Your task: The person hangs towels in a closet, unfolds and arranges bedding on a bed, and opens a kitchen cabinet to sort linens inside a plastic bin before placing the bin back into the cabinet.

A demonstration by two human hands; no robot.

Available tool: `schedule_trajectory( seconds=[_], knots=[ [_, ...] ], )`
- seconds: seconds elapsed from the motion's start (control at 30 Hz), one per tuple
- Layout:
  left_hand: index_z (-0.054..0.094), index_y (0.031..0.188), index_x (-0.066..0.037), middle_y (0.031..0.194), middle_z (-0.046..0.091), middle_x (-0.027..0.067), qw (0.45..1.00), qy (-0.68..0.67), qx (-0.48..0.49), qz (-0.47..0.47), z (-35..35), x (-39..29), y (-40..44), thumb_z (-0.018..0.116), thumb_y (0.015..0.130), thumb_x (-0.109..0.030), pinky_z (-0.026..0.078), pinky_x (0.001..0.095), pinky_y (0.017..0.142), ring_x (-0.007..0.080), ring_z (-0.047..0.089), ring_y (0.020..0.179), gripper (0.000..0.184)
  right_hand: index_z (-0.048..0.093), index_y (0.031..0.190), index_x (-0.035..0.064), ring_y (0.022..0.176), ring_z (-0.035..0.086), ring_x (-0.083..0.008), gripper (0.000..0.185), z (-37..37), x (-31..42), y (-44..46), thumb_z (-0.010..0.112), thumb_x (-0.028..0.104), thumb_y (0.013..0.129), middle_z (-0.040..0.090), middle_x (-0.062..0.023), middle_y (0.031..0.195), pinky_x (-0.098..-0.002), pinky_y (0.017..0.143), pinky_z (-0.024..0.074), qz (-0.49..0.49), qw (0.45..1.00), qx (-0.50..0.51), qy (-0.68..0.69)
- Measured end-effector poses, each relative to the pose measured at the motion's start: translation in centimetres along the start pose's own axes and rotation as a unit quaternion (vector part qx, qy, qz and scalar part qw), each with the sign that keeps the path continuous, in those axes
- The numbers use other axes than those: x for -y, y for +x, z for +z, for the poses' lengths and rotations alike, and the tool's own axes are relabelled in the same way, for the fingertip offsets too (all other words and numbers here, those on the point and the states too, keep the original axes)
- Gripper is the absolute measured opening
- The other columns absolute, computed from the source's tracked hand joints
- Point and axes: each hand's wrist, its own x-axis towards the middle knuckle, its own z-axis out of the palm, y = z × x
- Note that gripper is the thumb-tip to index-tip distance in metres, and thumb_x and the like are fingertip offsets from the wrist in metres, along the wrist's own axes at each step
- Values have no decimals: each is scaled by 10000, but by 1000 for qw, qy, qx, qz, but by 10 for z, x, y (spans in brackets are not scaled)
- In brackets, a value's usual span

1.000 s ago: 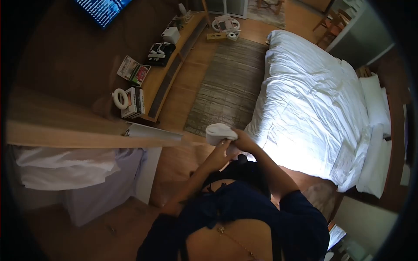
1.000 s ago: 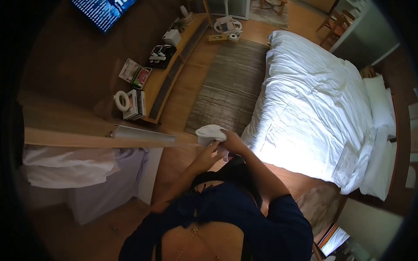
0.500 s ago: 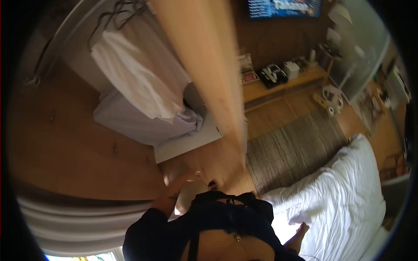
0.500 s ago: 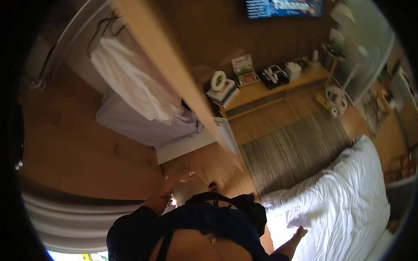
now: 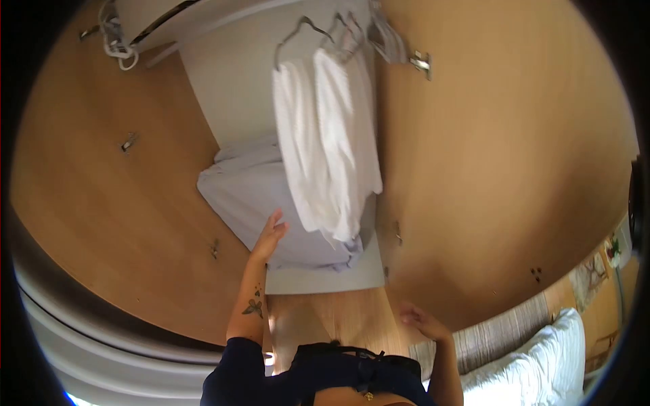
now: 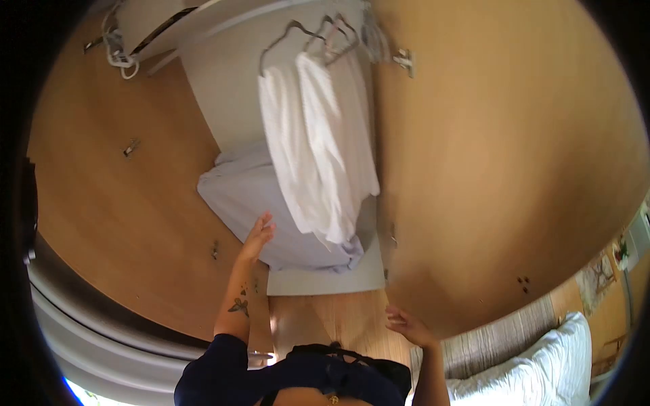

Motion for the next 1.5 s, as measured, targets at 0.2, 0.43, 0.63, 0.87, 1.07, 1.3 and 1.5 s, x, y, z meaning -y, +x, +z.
schedule_trajectory(
  seconds=[0.2,0.43,0.63,0.87,1.07,1.3,1.5],
  knots=[
    [74,1393,-85,1439,108,121,976,-110,-19,187,-56,-86,88,496,852,-387,179,394,1044,256,205,1298,750,147,1377,67,1259,271,-314,969,23,132,182,769,213,648,232,-143,1395,-402,991,308,-179,971,-156,2],
    [285,1318,13,1278,415,138,979,-112,73,156,0,-69,238,685,726,-362,306,324,974,236,409,1155,807,113,1382,66,1268,255,-313,1081,-8,258,351,805,228,568,218,-185,1395,-375,1014,280,-364,859,-328,-149],
    [456,1186,15,1102,562,121,982,-65,18,175,113,31,236,650,769,-180,381,293,893,185,509,1019,500,458,1193,-19,977,565,-294,528,-19,234,439,626,113,711,577,-215,1060,-336,853,413,-325,871,-366,-46],
    [499,1131,30,1033,600,182,992,59,57,91,152,120,203,579,830,-222,440,328,818,238,576,950,401,564,975,-61,885,593,-322,300,-54,219,413,635,134,759,615,-211,934,-358,771,436,-340,783,-516,-72],
    [548,1073,15,941,622,179,975,106,196,10,174,180,196,546,847,-288,454,346,764,261,596,855,378,563,966,-68,863,581,-373,335,-73,179,414,636,160,731,604,-245,888,-404,770,439,-236,796,-521,-195],
    [549,1073,-11,998,590,218,938,195,288,7,132,210,216,536,831,-342,428,398,833,343,555,965,410,565,953,-79,930,548,-408,311,-75,68,419,553,194,806,578,-286,928,-426,806,421,-96,790,-588,-146],
    [515,1088,29,1025,587,203,977,114,77,161,144,193,243,562,825,-284,420,369,870,324,555,980,412,547,920,-125,907,547,-427,403,-71,62,417,547,270,837,564,-312,934,-436,784,415,-92,745,-651,-114]
  ],
)
